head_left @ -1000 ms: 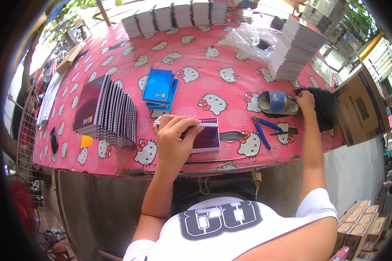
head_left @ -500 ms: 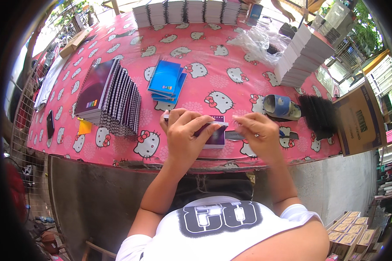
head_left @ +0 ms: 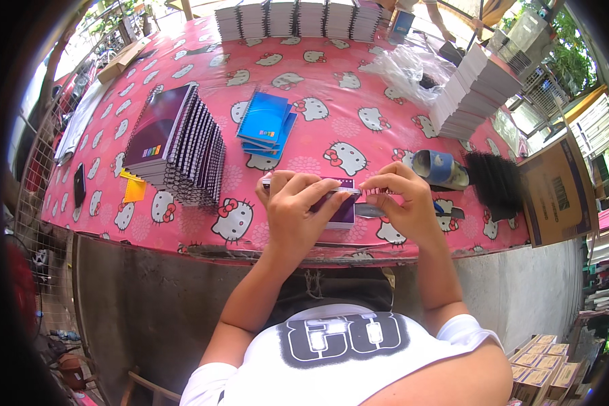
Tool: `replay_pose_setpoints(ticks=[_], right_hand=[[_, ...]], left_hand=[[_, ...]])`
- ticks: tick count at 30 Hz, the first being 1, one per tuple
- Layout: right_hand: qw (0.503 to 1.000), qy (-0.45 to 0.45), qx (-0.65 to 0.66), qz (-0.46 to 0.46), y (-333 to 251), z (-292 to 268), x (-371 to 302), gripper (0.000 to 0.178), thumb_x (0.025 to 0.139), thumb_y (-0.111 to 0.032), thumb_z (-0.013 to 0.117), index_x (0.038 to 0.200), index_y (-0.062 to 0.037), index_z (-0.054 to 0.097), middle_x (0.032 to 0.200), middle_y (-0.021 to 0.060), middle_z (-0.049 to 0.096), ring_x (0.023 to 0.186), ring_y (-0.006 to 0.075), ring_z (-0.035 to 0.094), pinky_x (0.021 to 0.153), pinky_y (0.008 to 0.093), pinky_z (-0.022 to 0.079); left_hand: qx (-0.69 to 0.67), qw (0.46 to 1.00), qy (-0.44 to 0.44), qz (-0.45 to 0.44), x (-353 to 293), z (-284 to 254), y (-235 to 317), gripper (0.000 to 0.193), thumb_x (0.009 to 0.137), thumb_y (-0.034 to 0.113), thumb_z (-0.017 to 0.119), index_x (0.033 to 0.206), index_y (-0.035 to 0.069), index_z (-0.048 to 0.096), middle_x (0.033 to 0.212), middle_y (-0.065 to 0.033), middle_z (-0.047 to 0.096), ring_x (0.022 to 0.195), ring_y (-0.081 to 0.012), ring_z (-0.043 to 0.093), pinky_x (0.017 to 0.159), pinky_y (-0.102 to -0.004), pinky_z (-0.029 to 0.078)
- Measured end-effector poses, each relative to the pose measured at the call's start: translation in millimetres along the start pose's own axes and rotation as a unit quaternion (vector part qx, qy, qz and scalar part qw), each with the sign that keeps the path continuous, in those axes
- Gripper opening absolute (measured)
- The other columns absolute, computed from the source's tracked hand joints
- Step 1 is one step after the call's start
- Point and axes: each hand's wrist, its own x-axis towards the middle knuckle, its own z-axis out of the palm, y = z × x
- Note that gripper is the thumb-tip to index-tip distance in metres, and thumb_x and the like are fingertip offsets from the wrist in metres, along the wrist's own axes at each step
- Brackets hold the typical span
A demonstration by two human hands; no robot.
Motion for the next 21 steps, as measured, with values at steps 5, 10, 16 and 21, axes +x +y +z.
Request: replay_pose_setpoints(ticks=[5, 10, 16, 21], right_hand=[[0.981, -0.057, 0.092, 0.161, -2.6, 3.9, -4.6, 0.019, 0.082, -0.007, 0.07, 0.1, -0.003, 0.067, 0.083, 0.0074, 0.06, 0.069, 0.0177, 0.06, 0.061, 0.0288, 0.047], [0.996, 0.013, -0.081, 0.04, -4.0, 15.4, -5.1, 0.024, 0.083, -0.016, 0.07, 0.103, -0.0053, 0.062, 0.083, 0.0101, 0.059, 0.067, 0.025, 0.061, 0.06, 0.0344, 0.048], [0.993, 0.025, -0.117, 0.014, -10.9, 20.3, -2.9, 0.02, 0.082, -0.019, 0.071, 0.093, -0.0055, 0.062, 0.084, 0.0105, 0.058, 0.07, 0.0289, 0.061, 0.06, 0.0373, 0.048], [0.988, 0.024, -0.146, -0.043, -10.4, 19.0, 2.4, 0.022, 0.082, -0.021, 0.07, 0.095, -0.0057, 0.063, 0.086, 0.0105, 0.059, 0.078, 0.0308, 0.061, 0.063, 0.0387, 0.049]], left_hand=[[-0.009, 1.0, -0.002, -0.01, -1.4, 2.0, -3.2, 0.019, 0.071, 0.025, 0.08, 0.086, 0.014, 0.076, 0.079, 0.0018, 0.066, 0.084, -0.0156, 0.053, 0.083, -0.0335, 0.032], [0.008, 1.0, 0.001, 0.004, -4.0, 4.6, -7.4, 0.019, 0.069, 0.023, 0.08, 0.086, 0.016, 0.074, 0.079, 0.005, 0.065, 0.084, -0.0149, 0.053, 0.085, -0.0364, 0.029], [0.002, 1.0, -0.004, 0.0, -3.3, 1.0, -2.8, 0.024, 0.065, 0.016, 0.082, 0.088, 0.014, 0.075, 0.081, 0.0043, 0.066, 0.082, -0.0147, 0.053, 0.079, -0.0317, 0.034], [0.003, 1.0, -0.007, 0.003, -3.2, 2.1, -4.3, 0.023, 0.065, 0.015, 0.082, 0.088, 0.014, 0.075, 0.082, 0.0039, 0.066, 0.082, -0.0148, 0.053, 0.079, -0.0313, 0.034]])
